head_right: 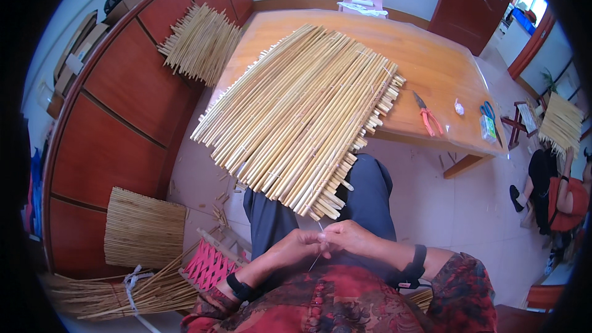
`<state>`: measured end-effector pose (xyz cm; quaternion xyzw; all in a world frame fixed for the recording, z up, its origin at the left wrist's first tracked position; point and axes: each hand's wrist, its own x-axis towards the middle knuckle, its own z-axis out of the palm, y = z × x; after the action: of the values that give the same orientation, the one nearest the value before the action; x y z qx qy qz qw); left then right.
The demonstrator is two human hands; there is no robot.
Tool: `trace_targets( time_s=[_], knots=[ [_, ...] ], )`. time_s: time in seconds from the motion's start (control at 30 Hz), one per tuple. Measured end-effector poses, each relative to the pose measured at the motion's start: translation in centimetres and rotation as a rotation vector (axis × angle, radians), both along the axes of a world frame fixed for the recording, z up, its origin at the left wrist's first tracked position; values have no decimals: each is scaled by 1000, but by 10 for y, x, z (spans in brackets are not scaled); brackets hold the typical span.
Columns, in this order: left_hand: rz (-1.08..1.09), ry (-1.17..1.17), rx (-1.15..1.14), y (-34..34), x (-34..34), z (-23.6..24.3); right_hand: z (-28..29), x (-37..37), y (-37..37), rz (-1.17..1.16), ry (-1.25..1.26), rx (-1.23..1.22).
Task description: The person weaves together lengths of straw using white thread and trims the edges with shears.
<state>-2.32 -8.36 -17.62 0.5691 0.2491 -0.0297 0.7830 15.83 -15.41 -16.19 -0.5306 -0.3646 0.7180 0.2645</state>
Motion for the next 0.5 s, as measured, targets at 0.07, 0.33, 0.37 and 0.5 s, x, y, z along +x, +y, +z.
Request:
trace_targets(
  time_s=[0.07, 0.33, 0.37, 0.5],
  knots=[
    [1, 5, -72, 3, 2, -11, -4, 1, 0, -17, 7, -16],
    [-160, -75, 97, 5, 4, 2, -10, 5, -16, -212, 32, 42],
    [-135, -65, 125, 5, 4, 6, -8, 6, -16, -211, 31, 45],
    [27, -121, -70, 7, -10, -8, 7, 5, -16, -323, 51, 5]
  ],
)
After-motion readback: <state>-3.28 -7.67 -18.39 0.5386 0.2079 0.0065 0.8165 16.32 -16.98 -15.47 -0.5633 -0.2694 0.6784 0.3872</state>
